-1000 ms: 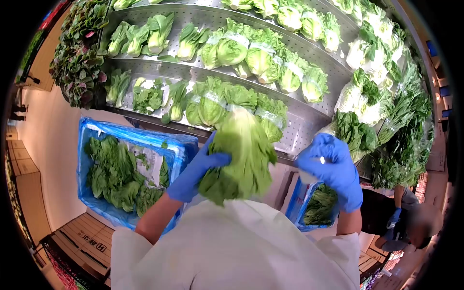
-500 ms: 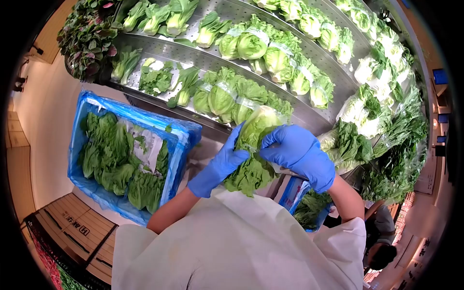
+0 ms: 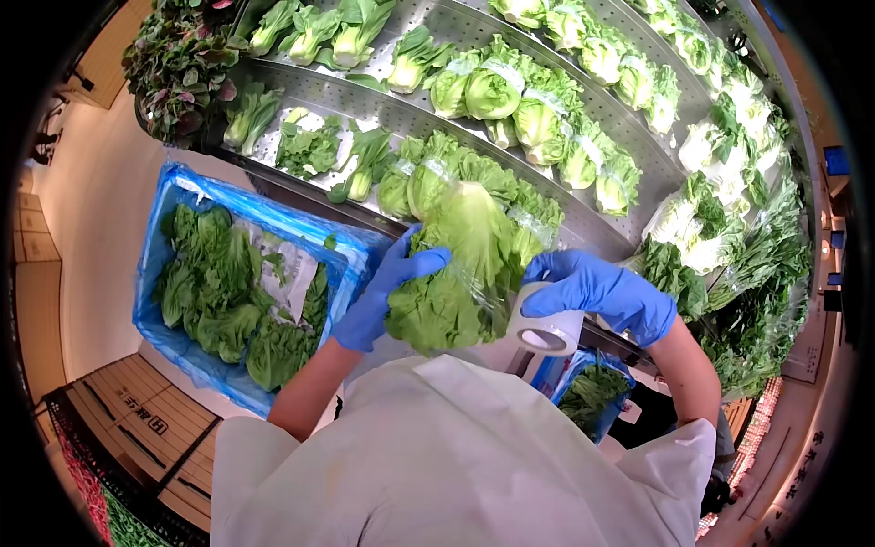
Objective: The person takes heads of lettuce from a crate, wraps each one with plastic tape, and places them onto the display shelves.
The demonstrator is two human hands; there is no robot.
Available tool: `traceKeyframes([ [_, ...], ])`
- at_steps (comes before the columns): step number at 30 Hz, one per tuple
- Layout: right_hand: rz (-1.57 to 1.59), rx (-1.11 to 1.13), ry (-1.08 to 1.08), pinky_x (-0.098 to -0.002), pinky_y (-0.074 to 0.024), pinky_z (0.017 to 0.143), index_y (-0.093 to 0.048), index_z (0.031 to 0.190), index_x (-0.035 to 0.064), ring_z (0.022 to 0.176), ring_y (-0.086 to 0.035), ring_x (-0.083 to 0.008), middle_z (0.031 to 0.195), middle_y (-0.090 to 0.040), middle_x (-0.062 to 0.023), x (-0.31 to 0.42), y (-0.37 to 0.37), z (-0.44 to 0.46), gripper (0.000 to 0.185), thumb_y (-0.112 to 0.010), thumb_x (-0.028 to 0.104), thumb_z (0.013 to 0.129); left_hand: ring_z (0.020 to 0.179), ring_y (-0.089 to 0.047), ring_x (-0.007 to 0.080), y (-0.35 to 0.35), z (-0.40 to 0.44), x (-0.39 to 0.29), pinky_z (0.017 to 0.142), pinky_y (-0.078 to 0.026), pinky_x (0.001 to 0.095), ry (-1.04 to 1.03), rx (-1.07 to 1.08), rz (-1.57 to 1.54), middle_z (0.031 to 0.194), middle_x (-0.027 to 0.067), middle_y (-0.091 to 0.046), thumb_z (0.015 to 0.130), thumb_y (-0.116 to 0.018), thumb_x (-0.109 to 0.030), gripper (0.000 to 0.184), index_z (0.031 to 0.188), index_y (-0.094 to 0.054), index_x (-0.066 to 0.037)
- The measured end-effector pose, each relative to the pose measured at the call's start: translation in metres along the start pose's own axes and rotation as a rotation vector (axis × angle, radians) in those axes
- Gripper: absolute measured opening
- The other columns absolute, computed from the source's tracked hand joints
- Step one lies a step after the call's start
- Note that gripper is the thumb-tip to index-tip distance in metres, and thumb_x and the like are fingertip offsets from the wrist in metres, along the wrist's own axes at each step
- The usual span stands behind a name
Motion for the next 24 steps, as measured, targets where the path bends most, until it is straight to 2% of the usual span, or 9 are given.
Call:
traceKeyframes([
  [5, 0.339, 0.094, -0.059, -0.0246, -0.0466, 0.073, -0.055, 0.105, 0.0003, 0.081, -0.058, -0.0127, 0.093, -0.06, -0.0066, -0.03, -0.008, -0.008, 0.04, -0.071, 0.007, 0.069, 0.101, -0.057, 0.0235, 0.019, 0.014, 0.019, 0.085, -0.049, 0.0368, 0.133, 0.139, 0.257, 0.113, 0.0132, -0.054, 0.074, -0.061, -0.02, 0.061, 0.127, -0.039, 0.0],
  [8, 0.362, 0.098, -0.066, -0.0272, -0.0465, 0.075, -0.05, 0.115, 0.0037, 0.088, -0.057, -0.0143, 0.103, -0.058, -0.0086, -0.032, 0.005, -0.027, 0.055, -0.073, 0.005, 0.065, 0.104, -0.055, 0.0244, 0.003, 0.001, 0.003, 0.087, -0.048, 0.0389, 0.316, 0.11, 0.076, 0.117, 0.0132, -0.052, 0.074, -0.062, -0.021, 0.062, 0.128, -0.037, -0.001],
  [11, -0.317, -0.207, 0.15, -0.03, -0.0475, 0.072, -0.052, 0.107, 0.0065, 0.083, -0.06, -0.0156, 0.099, -0.061, -0.0127, -0.027, 0.026, -0.04, 0.057, -0.081, 0.019, 0.059, 0.1, -0.057, 0.0217, -0.017, -0.011, -0.002, 0.085, -0.048, 0.0315, 0.358, 0.097, -0.135, 0.114, 0.0112, -0.053, 0.076, -0.062, -0.022, 0.063, 0.129, -0.035, -0.002],
  [14, -0.577, -0.373, 0.226, -0.0305, -0.0478, 0.07, -0.052, 0.103, 0.005, 0.081, -0.06, -0.0134, 0.097, -0.062, -0.0145, -0.041, 0.028, -0.036, 0.056, -0.082, 0.022, 0.059, 0.101, -0.056, 0.0214, -0.036, -0.008, 0.006, 0.086, -0.048, 0.0312, 0.346, 0.175, -0.094, 0.115, 0.0114, -0.053, 0.077, -0.062, -0.021, 0.063, 0.13, -0.034, -0.002],
  [16, -0.567, -0.317, 0.131, -0.0313, -0.0469, 0.076, -0.051, 0.109, 0.0045, 0.085, -0.059, -0.013, 0.099, -0.062, -0.0133, -0.073, 0.034, -0.019, 0.061, -0.082, 0.02, 0.059, 0.1, -0.056, 0.0195, -0.031, 0.01, 0.021, 0.086, -0.047, 0.0325, 0.36, 0.224, -0.01, 0.113, 0.0106, -0.053, 0.078, -0.061, -0.02, 0.062, 0.131, -0.033, -0.003],
  [18, -0.406, -0.271, 0.316, -0.035, -0.0478, 0.07, -0.052, 0.103, 0.0065, 0.078, -0.063, -0.0285, 0.088, -0.064, -0.0174, -0.121, 0.038, 0.001, 0.061, -0.08, 0.033, 0.056, 0.107, -0.051, 0.0176, -0.02, 0.026, 0.04, 0.091, -0.043, 0.0306, 0.416, 0.338, 0.245, 0.121, 0.0101, -0.05, 0.079, -0.059, -0.014, 0.059, 0.131, -0.034, -0.001],
  [20, -0.356, -0.18, 0.264, -0.0321, -0.0469, 0.078, -0.05, 0.112, 0.0027, 0.087, -0.062, -0.0244, 0.096, -0.063, -0.0159, -0.154, 0.034, 0.017, 0.067, -0.08, 0.028, 0.058, 0.105, -0.051, 0.0144, -0.03, 0.023, 0.035, 0.092, -0.04, 0.0273, 0.433, 0.352, 0.283, 0.12, 0.0082, -0.05, 0.079, -0.059, -0.014, 0.059, 0.131, -0.035, -0.001],
  [22, -0.123, 0.072, 0.356, -0.031, -0.04, 0.093, -0.041, 0.127, 0.0037, 0.105, -0.051, -0.016, 0.118, -0.054, -0.0067, -0.161, 0.011, 0.026, 0.068, -0.074, 0.01, 0.069, 0.106, -0.05, 0.0131, -0.046, 0.012, 0.028, 0.093, -0.038, 0.0274, 0.477, 0.425, 0.352, 0.117, 0.0074, -0.052, 0.079, -0.058, -0.015, 0.056, 0.13, -0.037, -0.001],
  [24, 0.051, 0.141, 0.433, -0.0306, -0.0397, 0.093, -0.042, 0.126, 0.0032, 0.106, -0.051, -0.0161, 0.117, -0.054, -0.0075, -0.17, -0.009, 0.033, 0.064, -0.072, 0.011, 0.07, 0.106, -0.049, 0.0129, -0.048, 0.008, 0.035, 0.094, -0.038, 0.0273, 0.619, 0.406, 0.327, 0.117, 0.0071, -0.052, 0.08, -0.059, -0.016, 0.056, 0.129, -0.038, -0.001],
])
Point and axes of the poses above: each hand's wrist, its own z-axis towards the middle knuckle, its own y-axis out of the back of the hand, x = y × z, the point moved 5 cm from there along z, towards the middle knuckle
